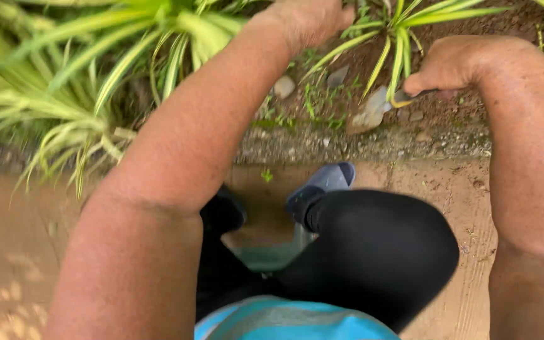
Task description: The person removes weeds from a garden bed using their hands and a hand trowel. They pull plants from the soil, use the trowel to loosen roots, and clear debris from the concrete edge while moving stones aside.
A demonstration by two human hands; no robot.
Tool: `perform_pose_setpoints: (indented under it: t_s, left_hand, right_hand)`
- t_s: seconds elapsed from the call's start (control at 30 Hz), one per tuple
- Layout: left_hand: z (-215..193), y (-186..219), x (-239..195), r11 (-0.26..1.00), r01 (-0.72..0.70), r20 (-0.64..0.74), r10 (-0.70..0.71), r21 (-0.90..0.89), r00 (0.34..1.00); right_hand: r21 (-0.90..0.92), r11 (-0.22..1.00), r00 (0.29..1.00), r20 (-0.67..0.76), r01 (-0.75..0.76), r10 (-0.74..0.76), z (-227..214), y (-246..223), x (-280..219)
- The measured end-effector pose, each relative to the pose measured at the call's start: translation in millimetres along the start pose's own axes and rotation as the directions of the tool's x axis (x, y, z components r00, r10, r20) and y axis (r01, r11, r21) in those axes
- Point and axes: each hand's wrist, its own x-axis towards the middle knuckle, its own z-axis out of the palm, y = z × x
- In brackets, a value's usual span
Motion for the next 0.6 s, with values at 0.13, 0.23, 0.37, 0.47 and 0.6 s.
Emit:
perform_pose_setpoints:
  t_s: [0.13,0.23,0.37,0.47,0.6]
  left_hand:
    - [8.3,-38.4,46.2,0.979,-0.042,0.006,0.044,-0.202,0.999]
    - [-1.7,-57.6,48.0,0.951,0.120,0.102,-0.094,-0.284,0.990]
    - [-33.8,-70.6,23.4,0.912,0.263,0.192,-0.211,-0.315,0.959]
    - [-47.9,-68.3,-4.5,0.884,0.311,0.195,-0.256,-0.348,0.947]
    - [-55.2,-53.2,-47.3,0.821,0.404,0.247,-0.328,-0.402,0.912]
  right_hand:
    - [-0.071,0.996,0.993,0.114,0.047,-0.039,-45.9,-34.8,27.0]
    - [-0.141,0.981,0.976,0.189,0.136,-0.108,-64.1,-49.8,39.4]
    - [-0.122,0.982,0.972,0.205,0.143,-0.116,-63.7,-46.0,30.4]
    - [-0.096,0.981,0.967,0.208,0.167,-0.145,-52.1,-40.3,18.3]
    - [-0.031,0.990,0.978,0.162,0.141,-0.134,-32.3,-39.4,-3.5]
